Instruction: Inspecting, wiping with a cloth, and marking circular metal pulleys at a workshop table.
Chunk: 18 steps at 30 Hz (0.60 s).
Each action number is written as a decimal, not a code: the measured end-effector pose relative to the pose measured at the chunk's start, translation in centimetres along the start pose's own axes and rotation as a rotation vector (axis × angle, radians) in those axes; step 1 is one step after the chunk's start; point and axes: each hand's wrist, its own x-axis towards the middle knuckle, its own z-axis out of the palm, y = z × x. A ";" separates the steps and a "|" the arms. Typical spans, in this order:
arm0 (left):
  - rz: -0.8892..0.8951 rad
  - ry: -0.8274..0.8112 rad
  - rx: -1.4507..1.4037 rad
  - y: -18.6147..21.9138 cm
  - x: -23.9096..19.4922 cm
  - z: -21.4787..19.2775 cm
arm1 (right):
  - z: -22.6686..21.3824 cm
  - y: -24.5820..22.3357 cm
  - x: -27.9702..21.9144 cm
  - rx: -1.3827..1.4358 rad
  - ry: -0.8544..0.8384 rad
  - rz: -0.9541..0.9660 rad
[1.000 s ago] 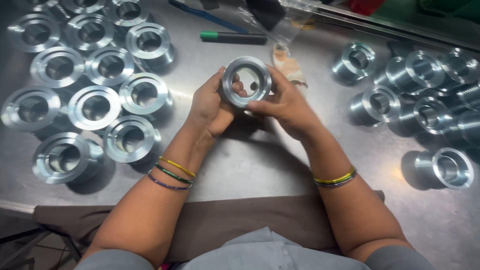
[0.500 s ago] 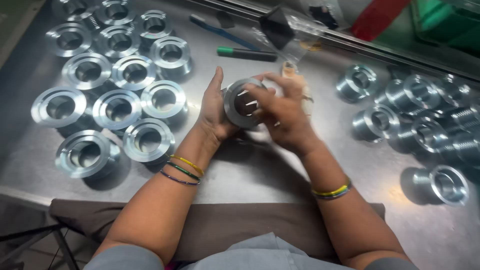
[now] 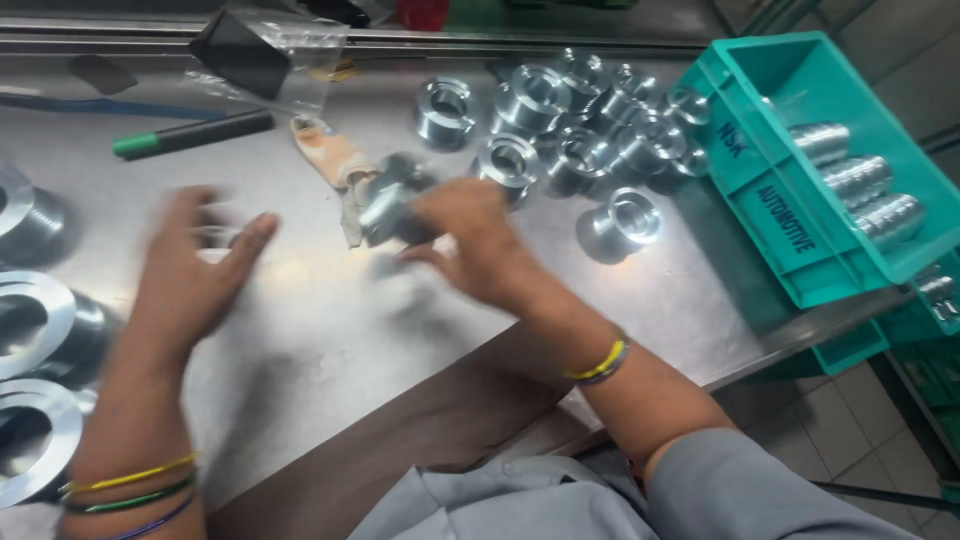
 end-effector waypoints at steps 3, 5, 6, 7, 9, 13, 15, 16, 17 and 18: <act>-0.107 0.326 0.712 -12.7 1.6 -4.2 | -3.8 6.4 -2.7 -0.279 0.029 0.177; -0.234 0.316 0.619 -27.3 4.1 -4.9 | -5.8 9.6 -4.0 -0.392 0.027 0.209; -0.361 0.290 0.523 -33.1 5.3 -5.7 | -6.9 11.2 -4.7 -0.502 0.019 0.247; -0.358 0.292 0.519 -31.4 4.9 -5.6 | -7.2 12.5 -5.1 -0.507 0.020 0.245; -0.540 0.192 0.540 -28.2 4.0 -5.4 | -7.7 14.9 -6.2 -0.601 -0.051 0.393; -0.548 0.116 0.542 -28.7 3.8 -5.4 | -7.3 17.7 -6.3 -0.634 -0.067 0.398; -0.437 0.206 0.569 -29.5 3.8 -4.8 | -6.8 17.8 -6.5 -0.633 -0.145 0.490; -0.440 0.210 0.569 -23.9 3.7 -4.7 | -6.6 17.0 -5.5 -0.631 -0.146 0.486; -0.332 0.248 0.606 -17.9 2.8 -4.8 | -6.3 16.2 -4.4 -0.665 -0.026 0.394; -0.225 0.292 0.641 -11.8 1.0 -5.3 | -6.0 15.5 -3.0 -0.694 0.098 0.294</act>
